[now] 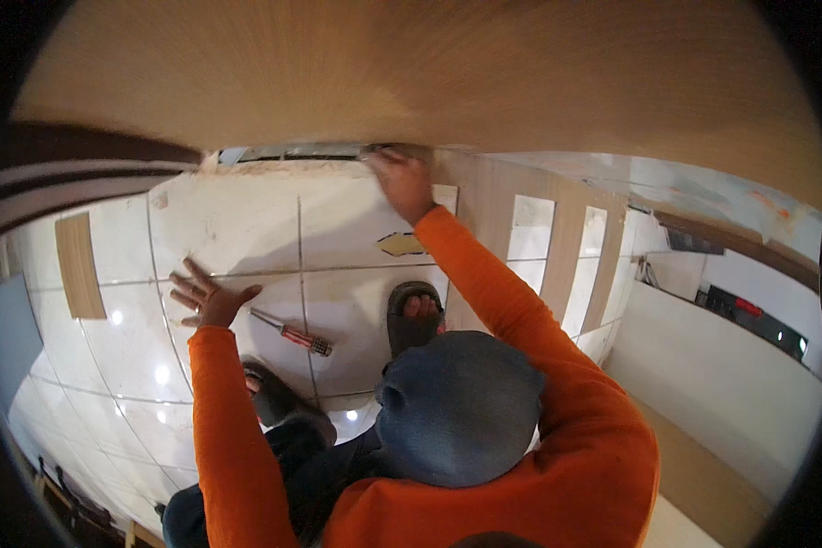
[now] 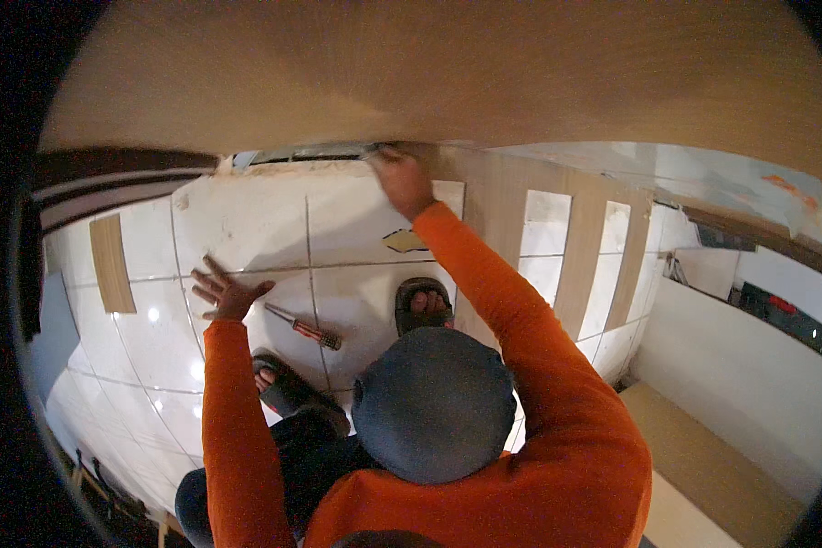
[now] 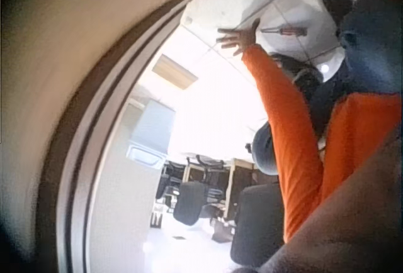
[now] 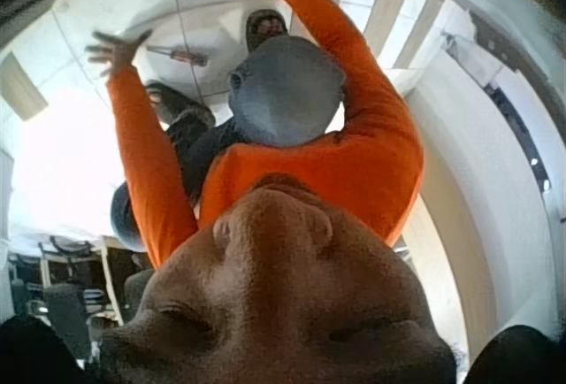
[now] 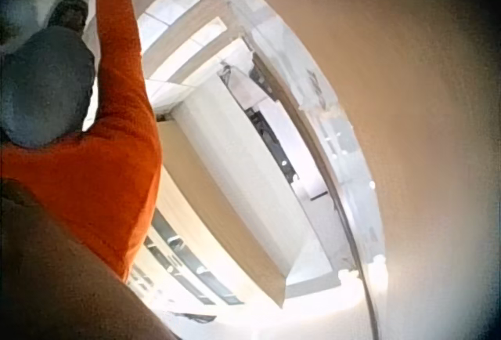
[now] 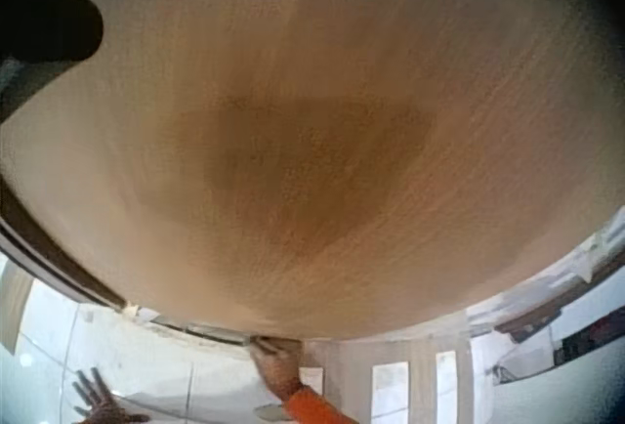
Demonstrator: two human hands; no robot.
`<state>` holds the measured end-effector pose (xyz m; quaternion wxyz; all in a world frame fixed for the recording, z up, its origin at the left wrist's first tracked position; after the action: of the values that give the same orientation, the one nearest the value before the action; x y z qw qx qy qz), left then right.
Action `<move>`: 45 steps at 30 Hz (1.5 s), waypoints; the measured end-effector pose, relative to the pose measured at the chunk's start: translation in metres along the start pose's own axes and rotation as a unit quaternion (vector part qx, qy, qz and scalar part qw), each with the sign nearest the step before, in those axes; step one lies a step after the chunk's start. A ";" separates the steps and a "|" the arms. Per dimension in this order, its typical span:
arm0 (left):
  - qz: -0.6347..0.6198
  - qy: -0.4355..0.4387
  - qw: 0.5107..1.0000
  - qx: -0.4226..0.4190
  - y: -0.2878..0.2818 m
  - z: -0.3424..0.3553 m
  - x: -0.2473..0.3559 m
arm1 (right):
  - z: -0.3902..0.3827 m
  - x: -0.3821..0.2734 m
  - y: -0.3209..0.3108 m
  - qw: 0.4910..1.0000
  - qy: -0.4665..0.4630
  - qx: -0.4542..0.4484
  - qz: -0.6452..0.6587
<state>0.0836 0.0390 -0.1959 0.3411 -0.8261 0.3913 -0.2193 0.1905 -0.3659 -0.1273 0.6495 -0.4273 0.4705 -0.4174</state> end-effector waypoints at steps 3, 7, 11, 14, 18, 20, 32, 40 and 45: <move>0.022 -0.028 0.999 0.006 0.002 -0.001 -0.007 | 0.017 -0.018 0.018 0.995 -0.041 -0.040 -0.076; 0.016 0.020 0.997 0.078 0.012 0.017 -0.024 | 0.025 -0.024 0.001 0.990 -0.100 -0.042 -0.086; 0.018 0.022 0.997 0.072 0.012 0.009 -0.014 | 0.000 0.028 -0.022 0.982 0.131 -0.020 0.134; 0.035 0.008 0.997 0.069 0.008 0.009 -0.016 | -0.012 0.045 -0.025 0.956 0.168 0.026 0.238; -0.013 0.020 0.998 0.050 0.009 0.016 -0.021 | -0.010 0.051 -0.025 0.950 0.152 0.038 0.269; -0.019 0.009 1.000 0.014 0.012 0.010 -0.008 | -0.016 0.058 -0.026 0.944 0.138 0.051 0.294; -0.006 -0.031 0.999 -0.017 -0.003 -0.005 -0.008 | -0.023 0.051 -0.010 0.946 0.186 -0.041 0.261; 0.025 -0.006 1.000 0.004 0.004 0.000 -0.006 | -0.003 0.017 -0.012 0.998 0.012 -0.039 -0.050; 0.034 0.005 0.999 0.029 0.003 0.006 -0.014 | 0.026 -0.028 0.006 0.986 -0.071 -0.076 -0.127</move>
<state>0.0773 0.0508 -0.2035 0.3701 -0.8011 0.4142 -0.2229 0.2107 -0.3338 -0.1211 0.5884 -0.5607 0.3953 -0.4279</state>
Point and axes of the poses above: each hand's wrist, its own z-axis towards the middle knuckle, its own y-axis out of the palm, x = y × z, the point moved 8 cm from there along z, towards the middle knuckle, and after that the axes turned 10 degrees about -z, right-handed, at the moved point
